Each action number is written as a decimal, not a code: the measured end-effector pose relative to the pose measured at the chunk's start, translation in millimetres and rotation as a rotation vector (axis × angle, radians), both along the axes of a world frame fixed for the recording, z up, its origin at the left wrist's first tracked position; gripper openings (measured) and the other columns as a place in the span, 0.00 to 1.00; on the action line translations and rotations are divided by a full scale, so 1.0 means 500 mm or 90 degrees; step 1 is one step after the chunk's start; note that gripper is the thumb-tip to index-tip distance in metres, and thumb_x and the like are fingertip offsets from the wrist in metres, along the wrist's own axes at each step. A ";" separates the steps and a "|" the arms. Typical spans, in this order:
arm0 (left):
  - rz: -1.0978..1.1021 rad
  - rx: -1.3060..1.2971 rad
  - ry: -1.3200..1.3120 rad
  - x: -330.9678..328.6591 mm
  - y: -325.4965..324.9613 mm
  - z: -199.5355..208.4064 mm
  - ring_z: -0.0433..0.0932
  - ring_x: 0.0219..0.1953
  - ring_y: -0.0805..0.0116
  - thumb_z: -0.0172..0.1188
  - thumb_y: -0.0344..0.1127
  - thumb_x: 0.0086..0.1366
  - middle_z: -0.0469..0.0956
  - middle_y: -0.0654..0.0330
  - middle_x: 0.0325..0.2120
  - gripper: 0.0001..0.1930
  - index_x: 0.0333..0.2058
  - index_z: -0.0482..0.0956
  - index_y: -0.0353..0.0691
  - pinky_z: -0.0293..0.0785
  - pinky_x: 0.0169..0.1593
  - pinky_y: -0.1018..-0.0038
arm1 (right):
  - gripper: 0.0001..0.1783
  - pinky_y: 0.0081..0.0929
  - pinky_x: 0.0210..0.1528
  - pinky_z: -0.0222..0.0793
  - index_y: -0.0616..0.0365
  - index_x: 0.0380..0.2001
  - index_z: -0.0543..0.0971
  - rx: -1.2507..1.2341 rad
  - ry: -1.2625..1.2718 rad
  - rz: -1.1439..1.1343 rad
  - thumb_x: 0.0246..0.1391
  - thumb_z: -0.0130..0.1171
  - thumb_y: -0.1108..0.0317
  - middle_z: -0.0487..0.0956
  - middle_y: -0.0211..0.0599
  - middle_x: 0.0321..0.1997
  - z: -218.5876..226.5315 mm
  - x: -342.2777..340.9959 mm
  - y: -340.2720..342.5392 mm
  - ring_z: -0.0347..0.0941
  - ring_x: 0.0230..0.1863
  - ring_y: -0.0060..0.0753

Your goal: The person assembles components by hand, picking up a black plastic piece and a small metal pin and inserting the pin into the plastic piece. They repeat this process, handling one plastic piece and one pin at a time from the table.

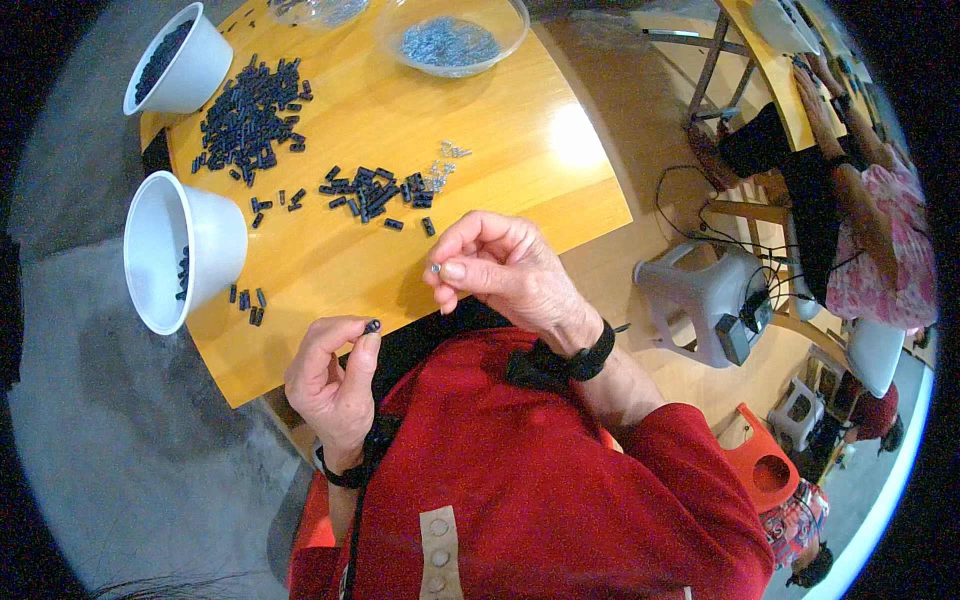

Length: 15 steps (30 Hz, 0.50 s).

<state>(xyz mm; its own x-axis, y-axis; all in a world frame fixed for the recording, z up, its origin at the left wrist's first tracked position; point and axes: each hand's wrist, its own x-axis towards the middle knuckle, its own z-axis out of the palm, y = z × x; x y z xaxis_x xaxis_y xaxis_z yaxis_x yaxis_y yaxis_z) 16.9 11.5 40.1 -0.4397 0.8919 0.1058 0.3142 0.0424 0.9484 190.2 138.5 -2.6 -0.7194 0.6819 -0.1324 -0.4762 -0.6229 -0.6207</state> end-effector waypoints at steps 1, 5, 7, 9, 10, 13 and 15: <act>-0.014 0.014 -0.004 0.001 0.001 0.004 0.76 0.34 0.68 0.62 0.16 0.56 0.79 0.56 0.31 0.07 0.34 0.79 0.30 0.71 0.40 0.75 | 0.06 0.24 0.37 0.76 0.63 0.39 0.78 -0.002 0.003 0.003 0.58 0.61 0.75 0.81 0.40 0.35 0.001 -0.005 -0.009 0.78 0.32 0.27; -0.039 0.048 -0.027 0.004 -0.004 0.011 0.77 0.34 0.66 0.62 0.14 0.55 0.80 0.53 0.32 0.09 0.35 0.79 0.29 0.72 0.40 0.74 | 0.07 0.25 0.35 0.77 0.64 0.39 0.78 -0.063 0.058 0.060 0.58 0.60 0.75 0.81 0.42 0.35 0.015 -0.011 -0.030 0.78 0.30 0.28; -0.025 0.071 -0.020 0.009 -0.001 0.008 0.78 0.32 0.66 0.63 0.15 0.54 0.80 0.53 0.30 0.09 0.35 0.79 0.30 0.73 0.38 0.74 | 0.06 0.23 0.35 0.76 0.64 0.39 0.78 -0.080 0.061 0.090 0.59 0.60 0.74 0.81 0.40 0.35 0.022 -0.012 -0.035 0.78 0.29 0.26; -0.012 0.093 -0.011 0.011 -0.002 0.009 0.79 0.30 0.65 0.64 0.16 0.53 0.81 0.53 0.29 0.09 0.34 0.80 0.31 0.74 0.35 0.74 | 0.06 0.22 0.35 0.76 0.63 0.39 0.78 -0.053 0.047 0.100 0.59 0.60 0.73 0.81 0.39 0.34 0.030 -0.015 -0.042 0.78 0.29 0.25; -0.017 0.105 -0.003 0.012 -0.003 0.010 0.79 0.29 0.64 0.64 0.16 0.53 0.81 0.54 0.29 0.10 0.34 0.80 0.32 0.74 0.34 0.74 | 0.06 0.21 0.34 0.75 0.63 0.39 0.78 -0.022 0.028 0.105 0.60 0.59 0.72 0.81 0.37 0.34 0.033 -0.016 -0.044 0.77 0.29 0.24; -0.029 0.121 0.009 0.013 -0.009 0.012 0.78 0.31 0.64 0.64 0.15 0.53 0.81 0.53 0.30 0.10 0.35 0.79 0.31 0.74 0.36 0.73 | 0.07 0.19 0.34 0.74 0.63 0.39 0.77 0.049 -0.027 0.104 0.61 0.59 0.71 0.80 0.35 0.32 0.043 -0.021 -0.055 0.76 0.29 0.21; -0.038 0.126 0.012 0.013 -0.012 0.016 0.78 0.33 0.65 0.63 0.13 0.53 0.80 0.53 0.31 0.11 0.35 0.79 0.30 0.73 0.39 0.73 | 0.07 0.18 0.34 0.73 0.63 0.38 0.77 0.072 -0.054 0.088 0.61 0.59 0.70 0.80 0.33 0.32 0.055 -0.025 -0.065 0.75 0.29 0.19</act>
